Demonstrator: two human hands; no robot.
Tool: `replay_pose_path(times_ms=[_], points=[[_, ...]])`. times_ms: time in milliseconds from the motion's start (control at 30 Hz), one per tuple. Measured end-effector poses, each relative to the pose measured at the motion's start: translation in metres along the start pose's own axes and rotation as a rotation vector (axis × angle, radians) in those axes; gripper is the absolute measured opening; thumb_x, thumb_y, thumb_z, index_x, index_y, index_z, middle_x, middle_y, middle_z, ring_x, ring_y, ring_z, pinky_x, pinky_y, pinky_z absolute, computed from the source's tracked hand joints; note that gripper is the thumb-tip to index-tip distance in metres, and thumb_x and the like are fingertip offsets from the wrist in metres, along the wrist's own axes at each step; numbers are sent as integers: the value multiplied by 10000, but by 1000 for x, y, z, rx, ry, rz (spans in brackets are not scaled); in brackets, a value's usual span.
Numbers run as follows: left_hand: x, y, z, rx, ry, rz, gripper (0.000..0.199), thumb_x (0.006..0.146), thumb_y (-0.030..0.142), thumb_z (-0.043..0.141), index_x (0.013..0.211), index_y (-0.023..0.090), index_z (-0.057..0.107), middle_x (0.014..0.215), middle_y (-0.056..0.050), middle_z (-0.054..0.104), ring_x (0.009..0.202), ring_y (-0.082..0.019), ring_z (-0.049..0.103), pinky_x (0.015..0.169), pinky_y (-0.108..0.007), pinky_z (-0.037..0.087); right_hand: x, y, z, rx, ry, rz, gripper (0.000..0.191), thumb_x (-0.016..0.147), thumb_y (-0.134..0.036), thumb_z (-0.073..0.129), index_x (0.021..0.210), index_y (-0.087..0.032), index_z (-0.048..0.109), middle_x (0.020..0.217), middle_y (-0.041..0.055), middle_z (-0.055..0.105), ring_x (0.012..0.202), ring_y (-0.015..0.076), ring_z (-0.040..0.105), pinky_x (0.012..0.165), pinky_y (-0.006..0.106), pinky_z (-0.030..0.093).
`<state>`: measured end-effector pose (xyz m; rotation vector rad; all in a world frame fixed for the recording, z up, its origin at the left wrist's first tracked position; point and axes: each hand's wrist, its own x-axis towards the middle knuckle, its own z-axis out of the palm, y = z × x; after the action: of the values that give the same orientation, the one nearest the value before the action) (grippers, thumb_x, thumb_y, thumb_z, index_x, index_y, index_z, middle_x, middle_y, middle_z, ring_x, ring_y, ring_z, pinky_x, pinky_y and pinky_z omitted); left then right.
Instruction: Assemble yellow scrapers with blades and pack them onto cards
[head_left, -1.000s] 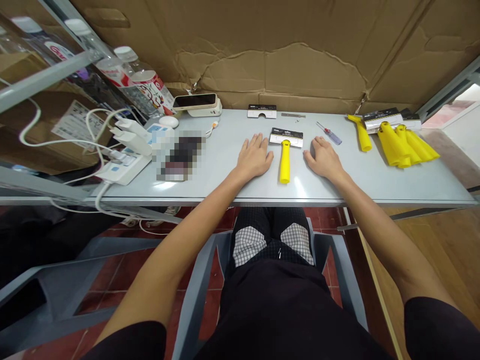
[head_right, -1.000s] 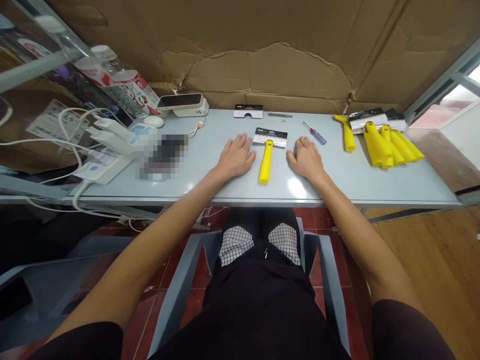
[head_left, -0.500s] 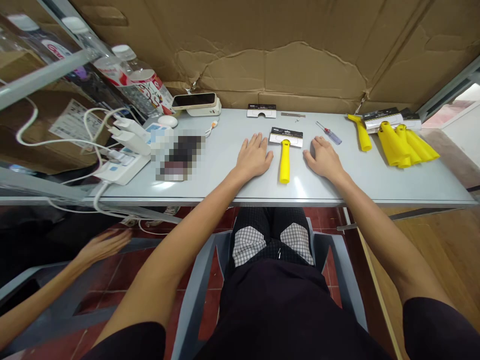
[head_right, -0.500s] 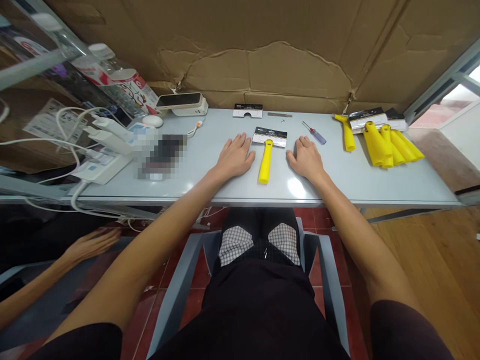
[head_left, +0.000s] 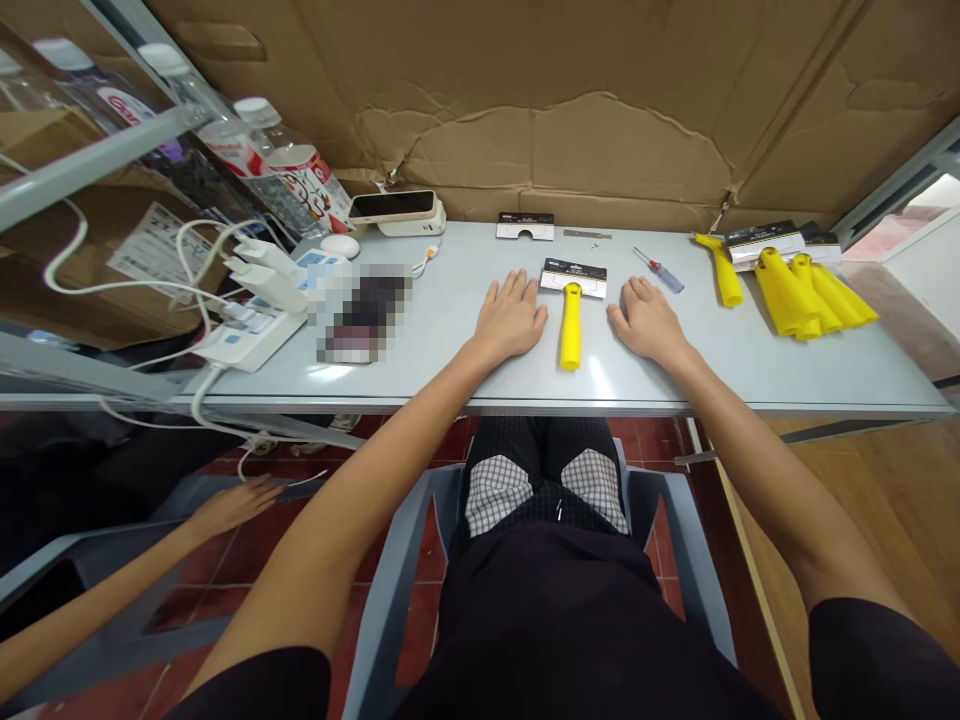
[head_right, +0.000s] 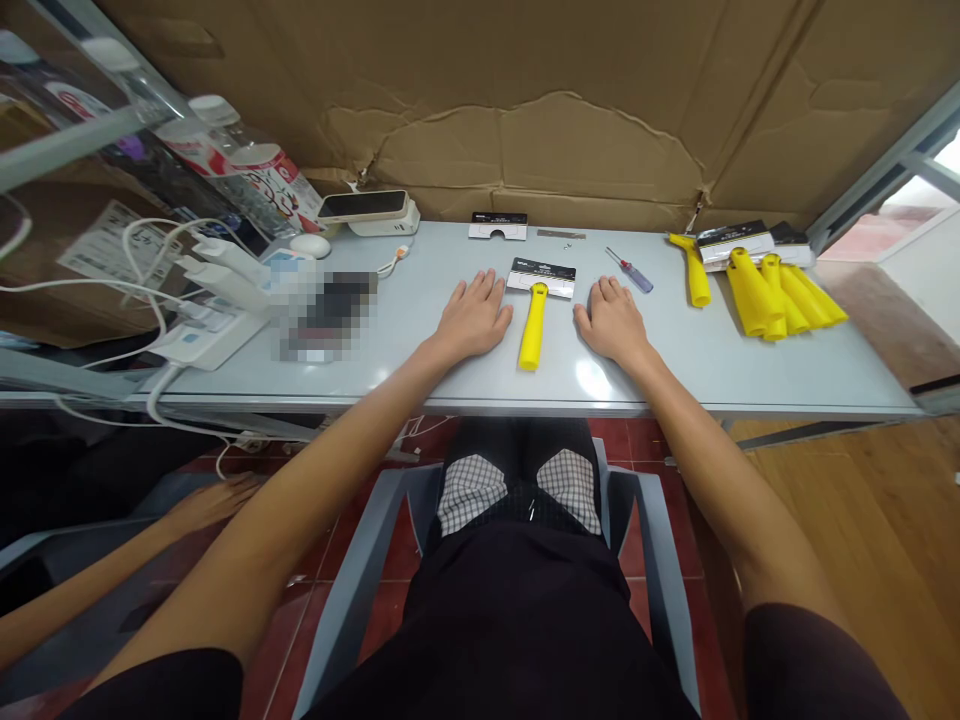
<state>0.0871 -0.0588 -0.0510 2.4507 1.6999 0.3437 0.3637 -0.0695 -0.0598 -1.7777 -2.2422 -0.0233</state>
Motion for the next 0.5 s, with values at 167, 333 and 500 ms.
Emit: replay_pose_path(times_ms=[167, 333, 500], points=[[-1, 0, 1, -6, 31, 10, 712, 1094, 419, 347, 1718, 83, 415, 1832, -206, 346, 1720, -374, 282, 1403, -590, 187, -1, -2, -3, -5, 15, -24, 681, 1081, -476, 338, 1498, 2, 585, 1640, 319, 550, 1604, 472, 425, 1311, 665, 337], [1, 3, -7, 38, 62, 18, 635, 1079, 389, 395, 1617, 92, 557, 1742, -221, 494, 1620, -400, 434, 1346, -597, 311, 6, -7, -18, -97, -14, -39, 578, 1061, -449, 418, 1307, -28, 728, 1378, 317, 706, 1369, 481, 619, 1156, 629, 509], [22, 3, -30, 25, 60, -33, 504, 1063, 306, 386, 1325, 134, 781, 1428, -246, 712, 1404, -438, 591, 1174, -633, 462, 27, -5, -41, -124, -108, 41, 435, 1002, -436, 550, 1095, -121, 835, 1223, 249, 787, 1155, 460, 715, 914, 564, 590]])
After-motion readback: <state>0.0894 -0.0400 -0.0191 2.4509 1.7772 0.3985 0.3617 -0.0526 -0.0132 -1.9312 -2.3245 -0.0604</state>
